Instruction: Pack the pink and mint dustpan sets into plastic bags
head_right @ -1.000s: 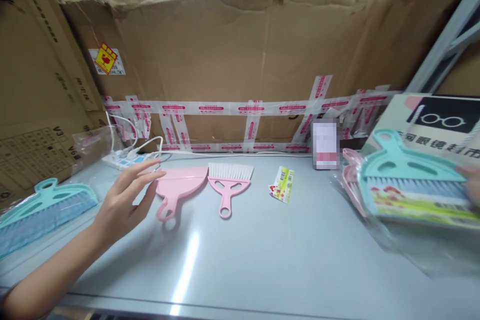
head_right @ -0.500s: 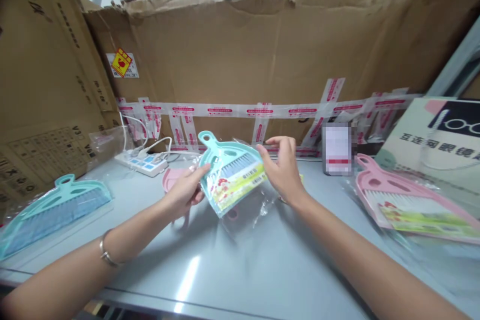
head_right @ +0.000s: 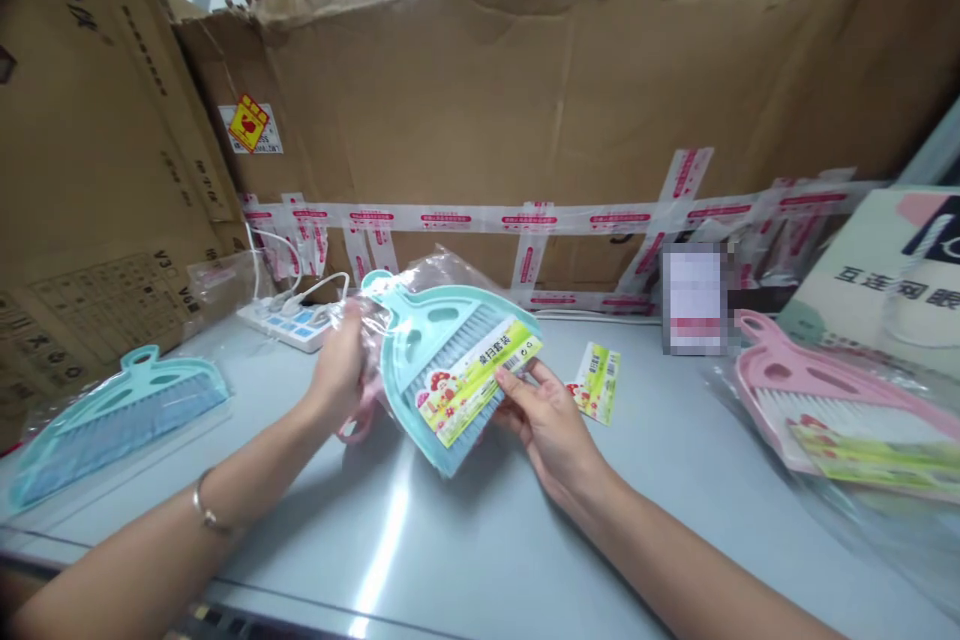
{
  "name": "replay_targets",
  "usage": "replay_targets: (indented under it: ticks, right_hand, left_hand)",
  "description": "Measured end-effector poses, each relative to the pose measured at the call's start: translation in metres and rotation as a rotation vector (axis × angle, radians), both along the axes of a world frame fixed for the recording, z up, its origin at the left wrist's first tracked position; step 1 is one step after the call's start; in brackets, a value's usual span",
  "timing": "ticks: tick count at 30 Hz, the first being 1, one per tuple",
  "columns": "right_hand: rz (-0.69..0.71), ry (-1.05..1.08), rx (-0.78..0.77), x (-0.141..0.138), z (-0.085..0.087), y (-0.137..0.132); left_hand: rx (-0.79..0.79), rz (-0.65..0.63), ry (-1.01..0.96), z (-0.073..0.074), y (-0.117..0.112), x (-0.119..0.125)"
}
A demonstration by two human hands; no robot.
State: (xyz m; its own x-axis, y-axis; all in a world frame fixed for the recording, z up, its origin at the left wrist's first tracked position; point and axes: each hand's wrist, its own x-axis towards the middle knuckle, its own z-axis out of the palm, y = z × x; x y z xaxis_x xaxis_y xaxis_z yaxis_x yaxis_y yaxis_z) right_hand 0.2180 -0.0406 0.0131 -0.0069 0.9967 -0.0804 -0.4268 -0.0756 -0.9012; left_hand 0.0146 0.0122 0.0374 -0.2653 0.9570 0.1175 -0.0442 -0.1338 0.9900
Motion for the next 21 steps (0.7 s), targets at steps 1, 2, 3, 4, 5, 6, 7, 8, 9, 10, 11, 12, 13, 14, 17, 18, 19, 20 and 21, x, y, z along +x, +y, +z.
replay_targets:
  ticks: [1, 2, 3, 4, 5, 6, 7, 8, 9, 10, 11, 12, 13, 14, 17, 18, 19, 20, 21]
  right_hand:
    - [0.011, -0.017, -0.013, 0.003, -0.001, -0.001]
    - [0.017, -0.036, -0.027, 0.007, -0.003, -0.001]
    - [0.016, -0.052, -0.040, 0.010, -0.004, 0.000]
    - [0.011, -0.063, -0.050, 0.014, -0.005, 0.001]
    - [0.004, -0.067, -0.057, 0.017, -0.006, 0.003]
    - [-0.002, -0.064, -0.063, 0.020, -0.007, 0.006]
    - [-0.003, -0.059, -0.067, 0.023, -0.008, 0.008]
    - [0.002, -0.054, -0.070, 0.025, -0.009, 0.011]
    - [0.012, -0.051, -0.071, 0.027, -0.010, 0.013]
    - [0.023, -0.055, -0.071, 0.028, -0.011, 0.016]
    - [0.033, -0.064, -0.068, 0.029, -0.012, 0.017]
    - [0.040, -0.074, -0.063, 0.030, -0.012, 0.018]
    - [0.046, -0.082, -0.057, 0.030, -0.012, 0.019]
    - [0.050, -0.086, -0.051, 0.029, -0.011, 0.019]
    - [0.068, -0.067, -0.045, 0.025, -0.007, 0.015]
    - [0.083, -0.060, -0.050, 0.024, -0.006, 0.012]
    - [0.108, -0.061, -0.059, 0.025, -0.005, 0.010]
    - [0.138, -0.068, -0.071, 0.028, -0.005, 0.008]
    - [0.164, -0.084, -0.083, 0.035, -0.006, 0.006]
  left_hand:
    - [0.016, 0.134, 0.033, 0.009, 0.013, -0.019]
    - [0.062, 0.271, 0.108, 0.018, 0.024, -0.042]
    - [0.095, 0.454, 0.193, 0.027, 0.034, -0.068]
    - [0.106, 0.539, 0.218, 0.034, 0.041, -0.096]
    - [0.108, 0.610, 0.230, 0.040, 0.044, -0.123]
    - [0.096, 0.669, 0.243, 0.044, 0.044, -0.148]
    - [0.078, 0.717, 0.260, 0.045, 0.041, -0.168]
    - [0.064, 0.758, 0.283, 0.045, 0.036, -0.183]
    - [0.065, 0.807, 0.326, 0.044, 0.030, -0.190]
    - [0.114, 0.860, 0.410, 0.043, 0.025, -0.190]
    - [0.212, 0.896, 0.532, 0.042, 0.020, -0.184]
    - [0.338, 0.858, 0.654, 0.041, 0.016, -0.170]
    - [0.469, 0.751, 0.689, 0.041, 0.013, -0.152]
    - [0.489, 0.496, 0.635, 0.041, 0.011, -0.130]
    - [0.322, -0.190, 0.546, 0.035, 0.005, -0.060]
    - [0.237, -0.463, 0.432, 0.031, 0.001, -0.040]
    - [0.188, -0.617, 0.281, 0.027, -0.002, -0.023]
    - [0.164, -0.717, 0.163, 0.023, -0.006, -0.010]
    - [0.159, -0.782, 0.064, 0.020, -0.010, -0.001]
